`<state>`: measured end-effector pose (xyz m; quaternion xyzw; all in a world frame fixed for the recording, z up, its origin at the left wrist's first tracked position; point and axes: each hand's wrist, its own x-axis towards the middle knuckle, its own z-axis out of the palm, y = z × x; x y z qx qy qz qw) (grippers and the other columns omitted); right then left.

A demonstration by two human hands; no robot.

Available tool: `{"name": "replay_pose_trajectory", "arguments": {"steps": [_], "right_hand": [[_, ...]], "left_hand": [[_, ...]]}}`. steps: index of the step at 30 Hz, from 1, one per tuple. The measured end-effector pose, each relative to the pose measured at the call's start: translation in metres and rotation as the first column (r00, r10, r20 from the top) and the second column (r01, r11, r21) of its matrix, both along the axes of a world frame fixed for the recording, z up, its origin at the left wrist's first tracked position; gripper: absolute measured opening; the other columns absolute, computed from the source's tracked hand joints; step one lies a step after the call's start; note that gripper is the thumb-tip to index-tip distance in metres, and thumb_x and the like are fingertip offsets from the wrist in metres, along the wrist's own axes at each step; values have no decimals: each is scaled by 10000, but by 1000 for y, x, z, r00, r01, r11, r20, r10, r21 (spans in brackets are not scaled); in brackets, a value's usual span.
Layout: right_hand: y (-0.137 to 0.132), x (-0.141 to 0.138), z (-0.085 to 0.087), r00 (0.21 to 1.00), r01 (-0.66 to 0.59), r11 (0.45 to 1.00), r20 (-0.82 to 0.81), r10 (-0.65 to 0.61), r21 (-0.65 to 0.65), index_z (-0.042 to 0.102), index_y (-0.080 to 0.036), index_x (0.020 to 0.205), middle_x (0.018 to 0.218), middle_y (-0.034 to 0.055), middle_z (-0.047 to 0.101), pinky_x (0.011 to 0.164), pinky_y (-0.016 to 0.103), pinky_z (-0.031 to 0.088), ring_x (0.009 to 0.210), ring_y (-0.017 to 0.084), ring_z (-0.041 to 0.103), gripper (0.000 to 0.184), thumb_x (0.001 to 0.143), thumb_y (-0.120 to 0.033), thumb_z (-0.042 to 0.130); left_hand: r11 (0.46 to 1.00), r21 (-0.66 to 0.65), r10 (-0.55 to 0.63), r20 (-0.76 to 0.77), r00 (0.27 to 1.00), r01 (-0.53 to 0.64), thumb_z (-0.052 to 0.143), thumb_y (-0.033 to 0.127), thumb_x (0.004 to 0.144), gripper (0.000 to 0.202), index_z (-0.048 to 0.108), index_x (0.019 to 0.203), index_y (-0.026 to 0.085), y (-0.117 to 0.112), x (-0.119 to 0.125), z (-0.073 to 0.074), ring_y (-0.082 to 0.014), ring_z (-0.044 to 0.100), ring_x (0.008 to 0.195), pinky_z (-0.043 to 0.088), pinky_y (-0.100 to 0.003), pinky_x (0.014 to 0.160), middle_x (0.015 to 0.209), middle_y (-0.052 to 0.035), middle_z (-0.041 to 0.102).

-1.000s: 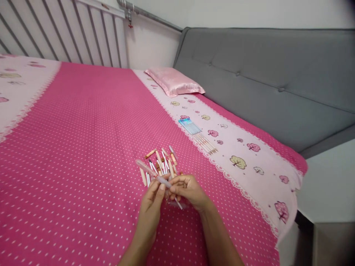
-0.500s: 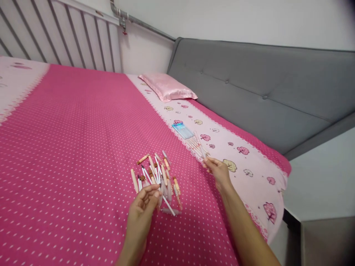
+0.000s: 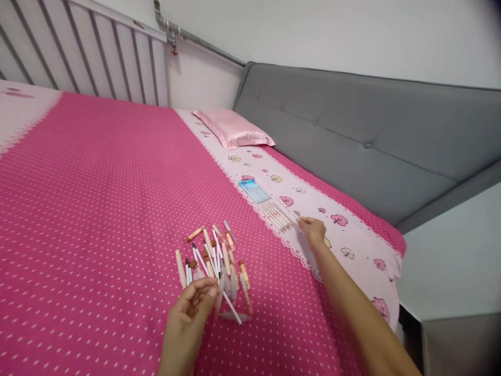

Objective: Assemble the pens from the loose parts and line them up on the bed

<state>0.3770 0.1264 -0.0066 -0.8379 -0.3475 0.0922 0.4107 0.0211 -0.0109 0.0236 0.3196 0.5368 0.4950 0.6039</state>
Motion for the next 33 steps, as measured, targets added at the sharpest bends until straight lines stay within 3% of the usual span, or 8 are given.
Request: {"name": "replay_pose_trajectory", "arguments": {"steps": [10, 25, 33], "right_hand": [[19, 2, -10, 997, 35, 997, 65, -31, -65, 748, -184, 770, 865, 118, 729, 628, 314, 476, 761, 266, 665, 242, 599, -329, 658], [21, 1, -17, 996, -4, 991, 85, 16, -136, 754, -199, 784, 832, 94, 735, 648, 296, 462, 804, 269, 663, 238, 614, -333, 654], [20, 4, -18, 993, -69, 988, 89, 81, -136, 749, -189, 799, 706, 67, 729, 691, 279, 463, 744, 230, 670, 224, 645, -306, 636]], "left_hand": [[999, -23, 23, -18, 1000, -23, 759, 462, 544, 395, 679, 820, 191, 2, -1, 3, -201, 618, 815, 501, -236, 683, 837, -54, 685], [1000, -30, 7, -55, 998, -9, 762, 467, 532, 395, 683, 795, 184, 2, -1, 2, -204, 611, 782, 499, -241, 657, 817, -56, 682], [999, -35, -18, -51, 999, 16, 752, 467, 559, 390, 678, 817, 183, 2, -2, 0, -199, 604, 810, 497, -235, 674, 833, -57, 678]]}}
